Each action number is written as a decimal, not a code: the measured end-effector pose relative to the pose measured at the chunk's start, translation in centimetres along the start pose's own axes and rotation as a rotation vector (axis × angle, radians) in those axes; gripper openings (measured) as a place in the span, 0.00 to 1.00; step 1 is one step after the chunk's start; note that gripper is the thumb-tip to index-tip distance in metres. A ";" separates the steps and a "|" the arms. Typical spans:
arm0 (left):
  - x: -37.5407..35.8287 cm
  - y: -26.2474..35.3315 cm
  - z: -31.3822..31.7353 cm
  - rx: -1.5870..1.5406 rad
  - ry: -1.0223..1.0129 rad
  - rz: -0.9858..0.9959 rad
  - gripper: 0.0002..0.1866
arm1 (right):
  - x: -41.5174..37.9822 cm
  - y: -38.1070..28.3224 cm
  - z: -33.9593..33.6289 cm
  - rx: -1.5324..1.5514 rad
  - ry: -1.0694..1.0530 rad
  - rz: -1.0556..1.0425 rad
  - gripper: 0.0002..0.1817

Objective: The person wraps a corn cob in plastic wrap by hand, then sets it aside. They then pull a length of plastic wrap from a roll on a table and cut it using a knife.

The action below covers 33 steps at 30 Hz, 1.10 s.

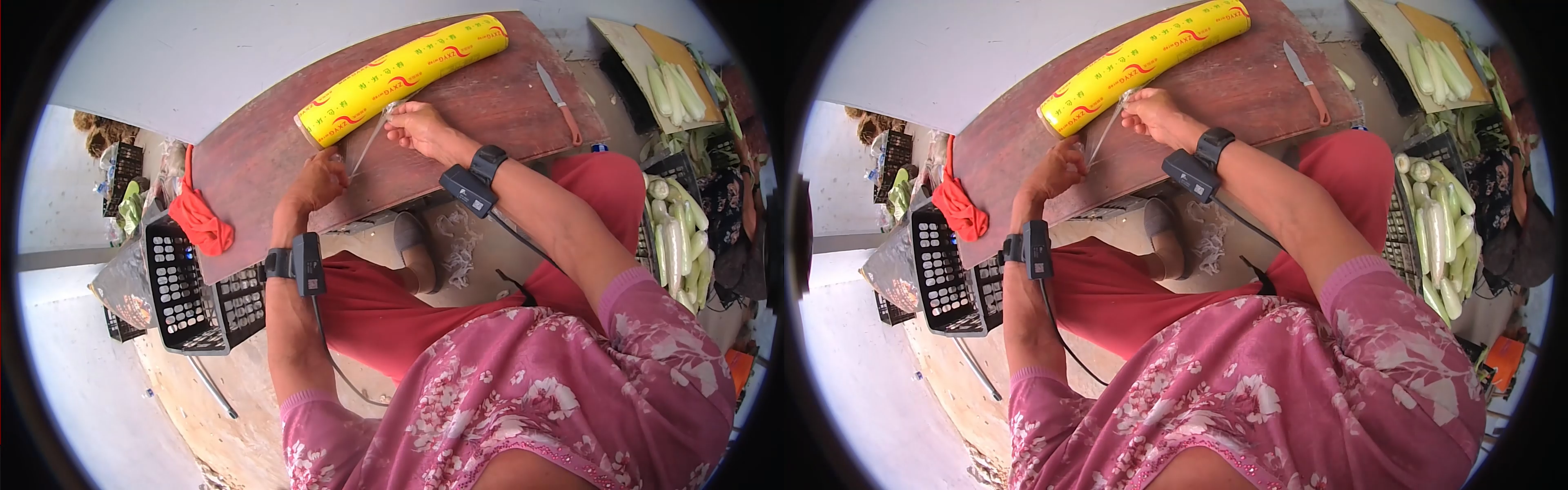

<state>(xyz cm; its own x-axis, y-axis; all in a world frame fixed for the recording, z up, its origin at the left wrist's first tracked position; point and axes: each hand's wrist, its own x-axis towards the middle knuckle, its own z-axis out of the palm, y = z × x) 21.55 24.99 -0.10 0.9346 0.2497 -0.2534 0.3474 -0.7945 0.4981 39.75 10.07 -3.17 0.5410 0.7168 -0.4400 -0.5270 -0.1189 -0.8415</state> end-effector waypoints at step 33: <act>-0.3 0.2 -0.5 0.171 0.181 0.075 0.06 | 0.4 -0.1 -3.1 0.141 0.023 -0.027 0.14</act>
<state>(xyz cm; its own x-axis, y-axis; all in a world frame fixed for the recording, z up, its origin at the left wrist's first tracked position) 21.39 25.04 0.54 0.9611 0.2695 -0.0611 0.2731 -0.8925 0.3590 42.02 8.26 -4.26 0.5702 0.7020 -0.4268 -0.5984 -0.0010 -0.8012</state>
